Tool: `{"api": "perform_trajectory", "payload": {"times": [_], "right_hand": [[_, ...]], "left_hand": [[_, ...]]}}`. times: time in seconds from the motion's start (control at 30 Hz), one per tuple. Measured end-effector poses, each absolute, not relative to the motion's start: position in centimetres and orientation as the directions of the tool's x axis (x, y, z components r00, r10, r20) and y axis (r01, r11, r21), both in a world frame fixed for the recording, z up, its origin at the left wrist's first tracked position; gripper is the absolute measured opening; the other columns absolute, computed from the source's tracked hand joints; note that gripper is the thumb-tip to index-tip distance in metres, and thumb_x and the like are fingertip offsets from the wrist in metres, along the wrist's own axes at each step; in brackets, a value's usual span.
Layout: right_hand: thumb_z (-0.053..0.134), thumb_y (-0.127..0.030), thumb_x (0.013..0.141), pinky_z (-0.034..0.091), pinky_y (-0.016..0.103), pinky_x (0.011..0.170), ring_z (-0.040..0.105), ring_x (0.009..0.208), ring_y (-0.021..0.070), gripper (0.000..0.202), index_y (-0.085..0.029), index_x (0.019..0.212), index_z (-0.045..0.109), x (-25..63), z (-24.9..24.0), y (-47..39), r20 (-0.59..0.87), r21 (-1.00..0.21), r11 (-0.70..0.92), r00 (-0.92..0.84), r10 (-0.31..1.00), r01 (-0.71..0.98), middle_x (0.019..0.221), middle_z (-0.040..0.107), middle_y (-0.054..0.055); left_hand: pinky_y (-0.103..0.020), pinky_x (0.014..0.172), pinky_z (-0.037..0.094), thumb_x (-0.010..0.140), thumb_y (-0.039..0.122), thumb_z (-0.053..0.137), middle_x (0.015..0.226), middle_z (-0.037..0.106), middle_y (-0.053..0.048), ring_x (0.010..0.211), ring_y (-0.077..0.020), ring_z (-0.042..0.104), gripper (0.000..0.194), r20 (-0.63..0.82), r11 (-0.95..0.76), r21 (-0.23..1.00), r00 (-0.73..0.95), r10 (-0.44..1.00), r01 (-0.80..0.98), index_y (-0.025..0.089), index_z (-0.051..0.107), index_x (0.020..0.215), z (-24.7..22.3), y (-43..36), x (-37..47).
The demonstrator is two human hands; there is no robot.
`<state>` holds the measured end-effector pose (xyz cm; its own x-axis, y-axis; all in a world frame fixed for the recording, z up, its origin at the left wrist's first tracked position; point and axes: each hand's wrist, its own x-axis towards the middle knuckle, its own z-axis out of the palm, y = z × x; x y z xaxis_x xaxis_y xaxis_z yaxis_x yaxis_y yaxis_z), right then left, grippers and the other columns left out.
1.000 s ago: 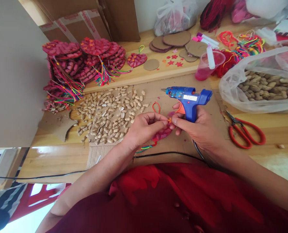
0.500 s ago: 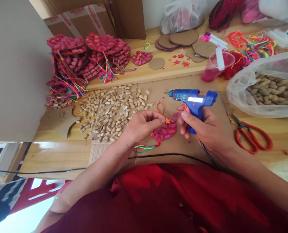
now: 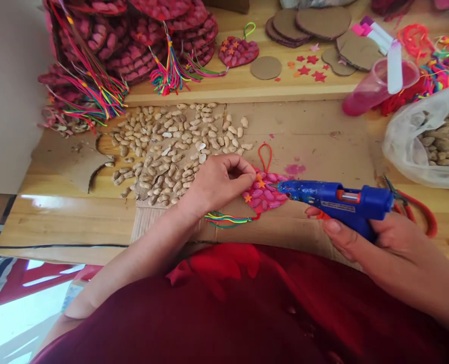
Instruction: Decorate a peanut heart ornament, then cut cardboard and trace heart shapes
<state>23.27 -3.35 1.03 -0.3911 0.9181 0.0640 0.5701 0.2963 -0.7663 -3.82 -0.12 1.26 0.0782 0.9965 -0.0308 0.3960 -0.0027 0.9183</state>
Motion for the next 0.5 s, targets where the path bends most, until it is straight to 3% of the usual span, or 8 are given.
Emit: {"api": "perform_trajectory", "payload": {"times": [0.1, 0.33, 0.5], "right_hand": [[0.058, -0.049, 0.096, 0.056, 0.029, 0.063, 0.07, 0.074, 0.0213, 0.026, -0.026, 0.092, 0.069, 22.8, 0.9, -3.9, 0.084, -0.743, 0.342, -0.427, 0.901, 0.575, 0.085, 0.075, 0.002], [0.061, -0.046, 0.096, 0.046, 0.027, 0.051, 0.058, 0.052, 0.0156, 0.032, -0.024, 0.074, 0.056, 22.8, 0.1, -4.7, 0.073, -0.672, 0.392, -0.471, 0.879, 0.628, 0.061, 0.062, -0.003], [0.06, -0.043, 0.097, 0.045, 0.028, 0.05, 0.057, 0.052, 0.0158, 0.027, -0.023, 0.08, 0.063, 22.7, -0.1, -4.7, 0.061, -0.668, 0.392, -0.478, 0.876, 0.632, 0.063, 0.064, -0.002]], "left_hand": [[-0.023, 0.066, 0.05, 0.08, 0.024, 0.07, 0.079, 0.075, -0.004, 0.071, -0.0132, 0.067, 0.009, 0.001, -0.033, 0.903, 0.075, 0.997, 0.429, 0.014, 0.072, 0.08, 1.1, -0.1, -4.0], [-0.021, 0.063, 0.046, 0.081, 0.023, 0.069, 0.079, 0.075, -0.002, 0.069, -0.0113, 0.062, 0.009, 0.054, -0.082, 0.88, 0.072, 0.996, 0.468, 0.015, 0.074, 0.08, 0.8, -0.3, -4.4], [-0.022, 0.063, 0.046, 0.081, 0.021, 0.067, 0.077, 0.074, -0.002, 0.068, -0.0115, 0.062, 0.009, 0.061, -0.091, 0.888, 0.081, 0.995, 0.45, 0.015, 0.073, 0.081, 0.6, -0.3, -4.3]]}}
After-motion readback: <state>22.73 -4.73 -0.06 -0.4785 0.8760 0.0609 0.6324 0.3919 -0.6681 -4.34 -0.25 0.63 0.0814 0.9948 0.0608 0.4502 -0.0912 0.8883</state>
